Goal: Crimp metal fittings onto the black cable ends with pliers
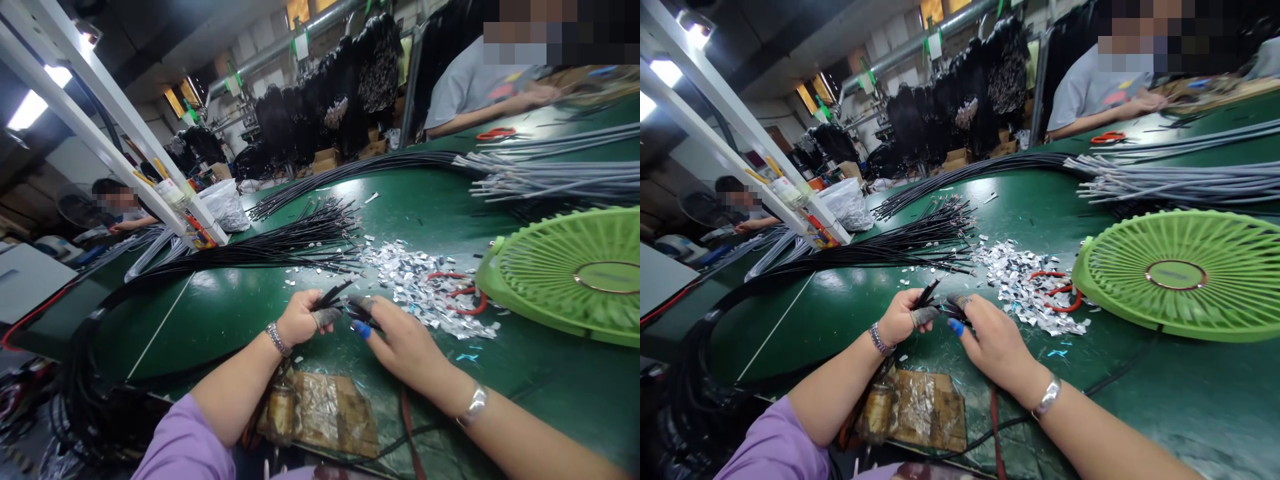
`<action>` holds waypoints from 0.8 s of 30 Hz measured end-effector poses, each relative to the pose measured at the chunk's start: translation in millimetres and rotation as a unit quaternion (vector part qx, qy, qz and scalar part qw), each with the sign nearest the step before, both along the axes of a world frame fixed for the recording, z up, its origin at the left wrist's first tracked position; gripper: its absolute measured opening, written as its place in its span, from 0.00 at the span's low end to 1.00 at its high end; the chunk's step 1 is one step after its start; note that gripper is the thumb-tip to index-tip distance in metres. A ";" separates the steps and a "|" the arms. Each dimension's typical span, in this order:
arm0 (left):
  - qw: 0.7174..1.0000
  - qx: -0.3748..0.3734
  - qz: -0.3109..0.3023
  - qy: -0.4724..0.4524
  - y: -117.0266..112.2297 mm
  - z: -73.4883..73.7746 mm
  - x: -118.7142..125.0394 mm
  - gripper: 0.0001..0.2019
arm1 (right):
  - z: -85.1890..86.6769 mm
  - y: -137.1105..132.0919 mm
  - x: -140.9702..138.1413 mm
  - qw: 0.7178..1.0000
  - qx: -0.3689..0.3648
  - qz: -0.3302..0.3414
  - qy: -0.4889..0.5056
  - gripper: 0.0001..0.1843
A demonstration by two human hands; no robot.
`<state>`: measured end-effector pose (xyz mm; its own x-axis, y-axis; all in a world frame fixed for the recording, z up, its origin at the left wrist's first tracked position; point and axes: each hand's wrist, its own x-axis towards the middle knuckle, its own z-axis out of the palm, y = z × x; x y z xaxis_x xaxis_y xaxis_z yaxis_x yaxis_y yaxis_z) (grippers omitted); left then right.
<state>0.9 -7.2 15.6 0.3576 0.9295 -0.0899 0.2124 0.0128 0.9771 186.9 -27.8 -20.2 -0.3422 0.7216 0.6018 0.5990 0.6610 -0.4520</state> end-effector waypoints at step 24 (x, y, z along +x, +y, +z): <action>0.997 -0.071 -0.032 -0.018 2.5 -5.2 1.3 0.25 | 1.9 -1.7 -5.8 1.000 -0.015 -0.014 -0.019 0.06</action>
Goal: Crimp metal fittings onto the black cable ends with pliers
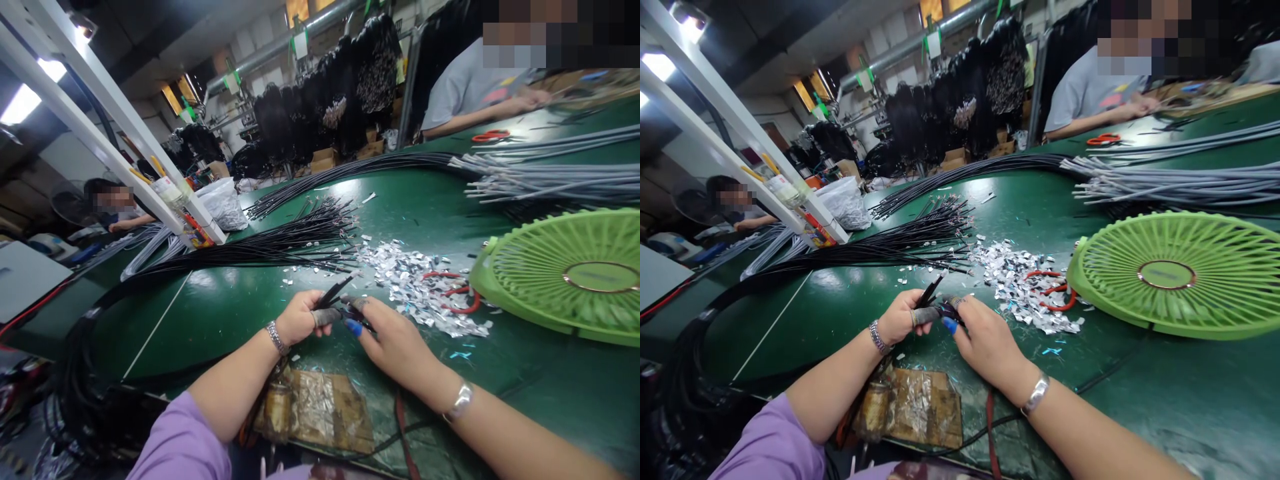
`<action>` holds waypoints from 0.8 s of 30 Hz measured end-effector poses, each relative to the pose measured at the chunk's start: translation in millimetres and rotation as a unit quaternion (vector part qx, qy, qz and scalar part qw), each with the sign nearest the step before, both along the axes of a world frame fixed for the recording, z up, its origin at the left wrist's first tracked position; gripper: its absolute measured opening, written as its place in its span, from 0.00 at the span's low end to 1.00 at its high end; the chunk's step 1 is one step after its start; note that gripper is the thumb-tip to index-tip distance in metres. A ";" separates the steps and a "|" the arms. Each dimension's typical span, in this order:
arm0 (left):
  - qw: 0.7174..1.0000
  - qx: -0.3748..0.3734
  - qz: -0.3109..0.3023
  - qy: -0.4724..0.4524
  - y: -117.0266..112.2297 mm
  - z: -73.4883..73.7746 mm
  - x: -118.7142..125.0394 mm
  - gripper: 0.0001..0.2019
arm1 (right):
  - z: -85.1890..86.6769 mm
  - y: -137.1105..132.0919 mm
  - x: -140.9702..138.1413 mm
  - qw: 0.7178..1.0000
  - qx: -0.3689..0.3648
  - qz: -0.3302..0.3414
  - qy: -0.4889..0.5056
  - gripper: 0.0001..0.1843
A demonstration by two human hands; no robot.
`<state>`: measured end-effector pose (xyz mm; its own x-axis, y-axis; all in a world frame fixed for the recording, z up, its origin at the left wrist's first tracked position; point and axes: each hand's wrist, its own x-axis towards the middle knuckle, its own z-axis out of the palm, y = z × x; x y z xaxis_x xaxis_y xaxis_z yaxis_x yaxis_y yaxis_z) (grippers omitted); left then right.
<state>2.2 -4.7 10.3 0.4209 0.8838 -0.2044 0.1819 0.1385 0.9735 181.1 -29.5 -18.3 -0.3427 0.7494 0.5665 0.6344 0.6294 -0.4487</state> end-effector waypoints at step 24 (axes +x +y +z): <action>0.984 0.143 -0.047 0.097 -1.8 -3.9 -4.0 0.15 | 2.7 5.3 -5.5 0.825 -0.433 0.112 0.344 0.23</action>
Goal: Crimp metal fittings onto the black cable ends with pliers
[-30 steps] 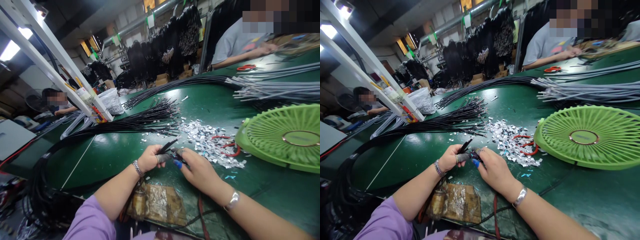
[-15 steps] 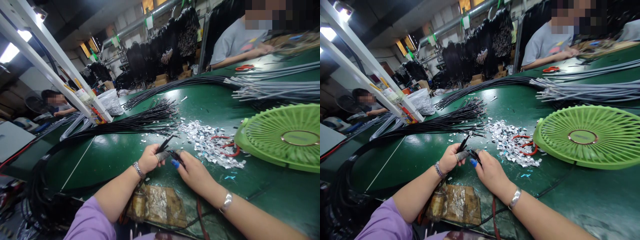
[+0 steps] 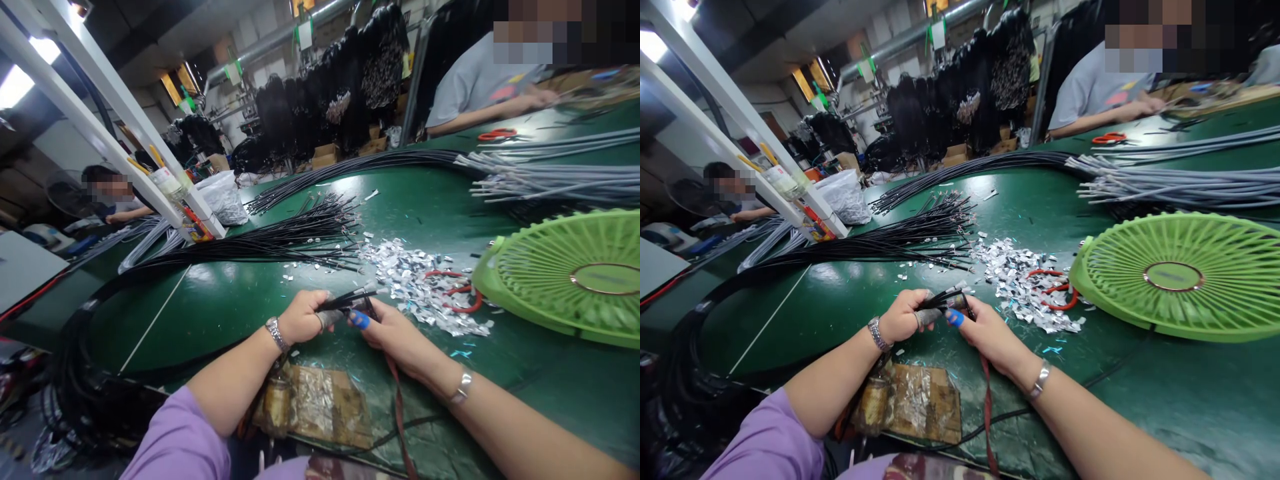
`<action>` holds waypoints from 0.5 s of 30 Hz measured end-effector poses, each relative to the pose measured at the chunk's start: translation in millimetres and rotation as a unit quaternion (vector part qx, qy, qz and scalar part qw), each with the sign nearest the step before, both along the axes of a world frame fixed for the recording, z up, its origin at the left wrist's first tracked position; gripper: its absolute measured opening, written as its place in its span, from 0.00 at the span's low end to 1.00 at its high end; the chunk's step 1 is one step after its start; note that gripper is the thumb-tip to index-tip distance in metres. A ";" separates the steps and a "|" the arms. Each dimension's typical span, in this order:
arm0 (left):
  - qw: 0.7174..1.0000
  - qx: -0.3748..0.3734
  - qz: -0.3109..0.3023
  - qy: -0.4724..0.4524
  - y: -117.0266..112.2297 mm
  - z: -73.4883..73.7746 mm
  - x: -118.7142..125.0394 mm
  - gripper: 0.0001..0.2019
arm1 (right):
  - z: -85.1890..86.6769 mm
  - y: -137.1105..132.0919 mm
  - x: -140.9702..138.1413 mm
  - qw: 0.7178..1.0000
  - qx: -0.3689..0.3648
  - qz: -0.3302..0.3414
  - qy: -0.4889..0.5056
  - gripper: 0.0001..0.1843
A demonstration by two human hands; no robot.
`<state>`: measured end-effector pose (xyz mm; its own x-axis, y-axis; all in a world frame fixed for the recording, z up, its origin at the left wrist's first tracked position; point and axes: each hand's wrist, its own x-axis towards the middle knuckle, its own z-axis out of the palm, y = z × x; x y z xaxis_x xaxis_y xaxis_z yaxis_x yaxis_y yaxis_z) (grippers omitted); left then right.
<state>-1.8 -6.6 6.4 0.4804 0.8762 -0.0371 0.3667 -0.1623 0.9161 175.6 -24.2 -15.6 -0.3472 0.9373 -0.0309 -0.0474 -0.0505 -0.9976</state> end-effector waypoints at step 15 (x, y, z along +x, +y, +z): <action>0.968 -0.226 -0.024 -0.107 4.7 4.2 2.7 0.24 | 1.6 -1.9 3.6 0.937 0.281 -0.053 -0.199 0.12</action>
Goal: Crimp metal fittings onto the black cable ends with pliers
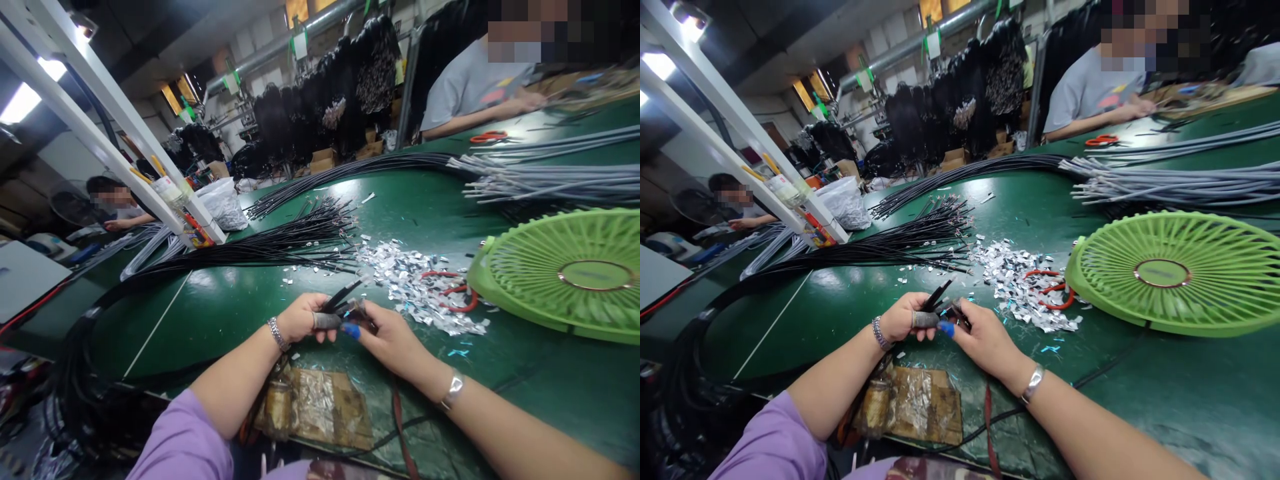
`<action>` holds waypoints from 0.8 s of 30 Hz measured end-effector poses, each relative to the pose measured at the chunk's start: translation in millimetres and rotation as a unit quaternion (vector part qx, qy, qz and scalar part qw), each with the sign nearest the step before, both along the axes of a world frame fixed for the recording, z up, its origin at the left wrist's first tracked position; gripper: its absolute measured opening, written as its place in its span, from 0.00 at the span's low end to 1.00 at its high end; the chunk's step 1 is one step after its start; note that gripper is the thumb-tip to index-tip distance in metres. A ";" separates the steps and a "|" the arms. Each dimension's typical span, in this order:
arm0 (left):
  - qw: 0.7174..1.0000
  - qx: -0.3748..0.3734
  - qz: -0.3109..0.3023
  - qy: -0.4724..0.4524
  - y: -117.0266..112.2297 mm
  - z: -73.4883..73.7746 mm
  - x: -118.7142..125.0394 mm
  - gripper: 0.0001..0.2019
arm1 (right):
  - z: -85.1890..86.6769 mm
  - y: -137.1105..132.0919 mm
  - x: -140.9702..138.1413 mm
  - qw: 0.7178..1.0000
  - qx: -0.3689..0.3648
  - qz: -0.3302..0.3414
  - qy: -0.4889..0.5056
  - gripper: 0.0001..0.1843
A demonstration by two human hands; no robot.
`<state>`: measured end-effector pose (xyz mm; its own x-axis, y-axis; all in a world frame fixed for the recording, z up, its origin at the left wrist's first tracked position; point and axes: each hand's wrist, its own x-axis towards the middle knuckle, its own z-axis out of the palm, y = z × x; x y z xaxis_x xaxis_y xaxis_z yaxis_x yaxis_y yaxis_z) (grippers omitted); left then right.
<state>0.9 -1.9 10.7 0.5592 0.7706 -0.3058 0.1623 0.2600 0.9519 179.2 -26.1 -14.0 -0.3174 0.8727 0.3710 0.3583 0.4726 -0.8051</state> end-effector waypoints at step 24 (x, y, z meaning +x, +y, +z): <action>0.966 0.219 0.047 0.125 -0.9 -5.8 -0.5 0.11 | -1.7 5.1 4.8 0.989 -0.044 -0.119 0.079 0.10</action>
